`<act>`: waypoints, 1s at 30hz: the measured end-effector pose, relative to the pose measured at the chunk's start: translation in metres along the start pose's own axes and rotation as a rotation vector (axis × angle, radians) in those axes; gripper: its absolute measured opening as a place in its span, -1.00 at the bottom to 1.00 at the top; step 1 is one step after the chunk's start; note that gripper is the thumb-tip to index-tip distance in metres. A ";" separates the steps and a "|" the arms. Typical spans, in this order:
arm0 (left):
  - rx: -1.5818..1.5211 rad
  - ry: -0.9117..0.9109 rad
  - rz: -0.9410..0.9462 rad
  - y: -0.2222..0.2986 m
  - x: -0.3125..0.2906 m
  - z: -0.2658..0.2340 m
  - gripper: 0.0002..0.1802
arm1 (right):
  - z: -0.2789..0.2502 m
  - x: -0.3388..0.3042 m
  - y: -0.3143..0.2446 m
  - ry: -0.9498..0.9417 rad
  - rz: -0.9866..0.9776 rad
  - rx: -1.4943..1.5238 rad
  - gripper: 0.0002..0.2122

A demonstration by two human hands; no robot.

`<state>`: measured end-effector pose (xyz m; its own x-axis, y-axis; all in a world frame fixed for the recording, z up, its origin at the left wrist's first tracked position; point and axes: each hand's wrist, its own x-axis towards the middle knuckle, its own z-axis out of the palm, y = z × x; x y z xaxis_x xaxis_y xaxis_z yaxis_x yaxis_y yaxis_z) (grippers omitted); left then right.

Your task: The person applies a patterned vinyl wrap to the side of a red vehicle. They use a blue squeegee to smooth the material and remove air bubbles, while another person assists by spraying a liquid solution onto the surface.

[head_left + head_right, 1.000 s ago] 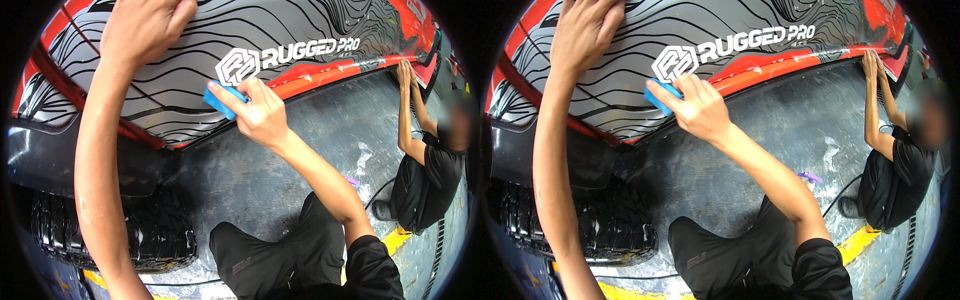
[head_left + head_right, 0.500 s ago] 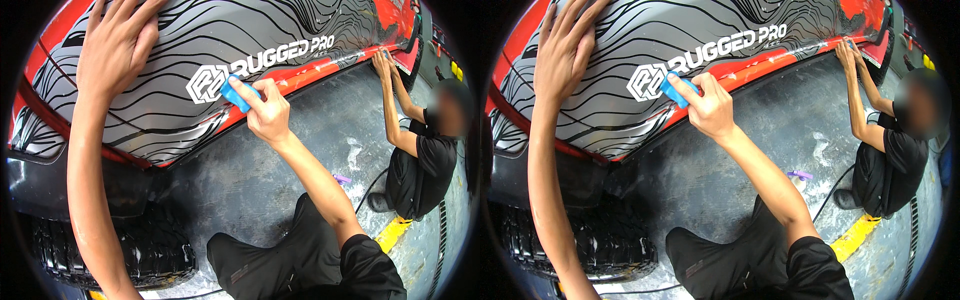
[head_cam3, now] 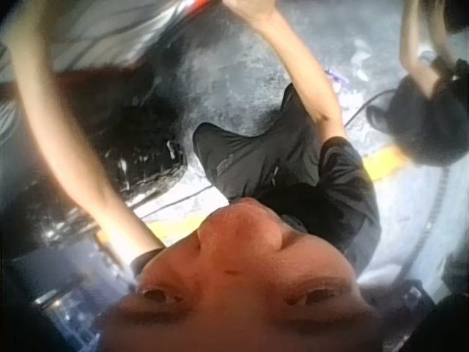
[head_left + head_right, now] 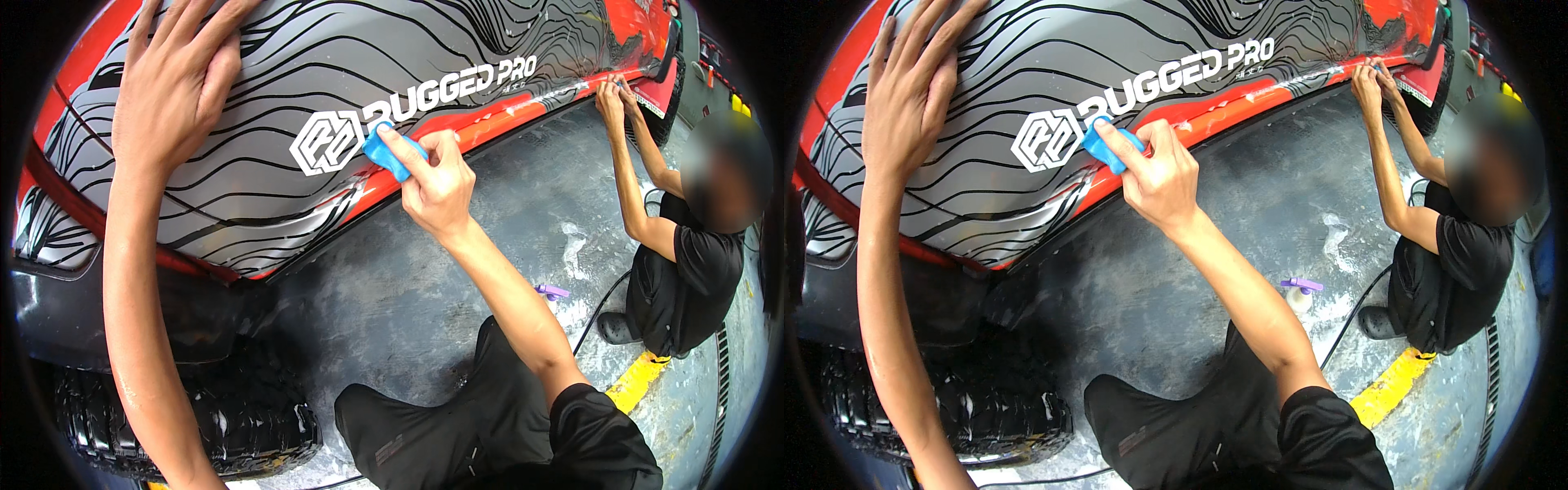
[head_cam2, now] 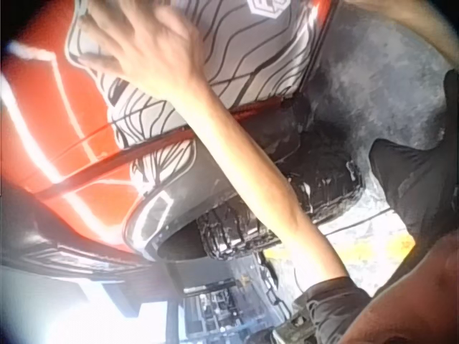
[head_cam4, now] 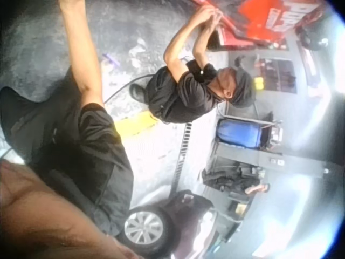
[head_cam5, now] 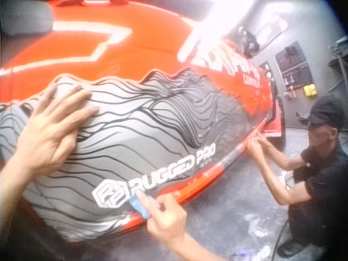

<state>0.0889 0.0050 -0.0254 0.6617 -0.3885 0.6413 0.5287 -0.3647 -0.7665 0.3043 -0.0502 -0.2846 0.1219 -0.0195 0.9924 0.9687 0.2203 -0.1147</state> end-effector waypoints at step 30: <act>0.040 -0.088 0.010 0.000 0.004 -0.011 -0.37 | 0.000 0.015 -0.007 0.048 0.069 0.032 -0.30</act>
<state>0.0858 -0.0059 -0.0221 0.7100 -0.3156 0.6295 0.5416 -0.3265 -0.7746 0.2997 -0.0518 -0.2693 0.1993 -0.0496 0.9787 0.9503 0.2535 -0.1807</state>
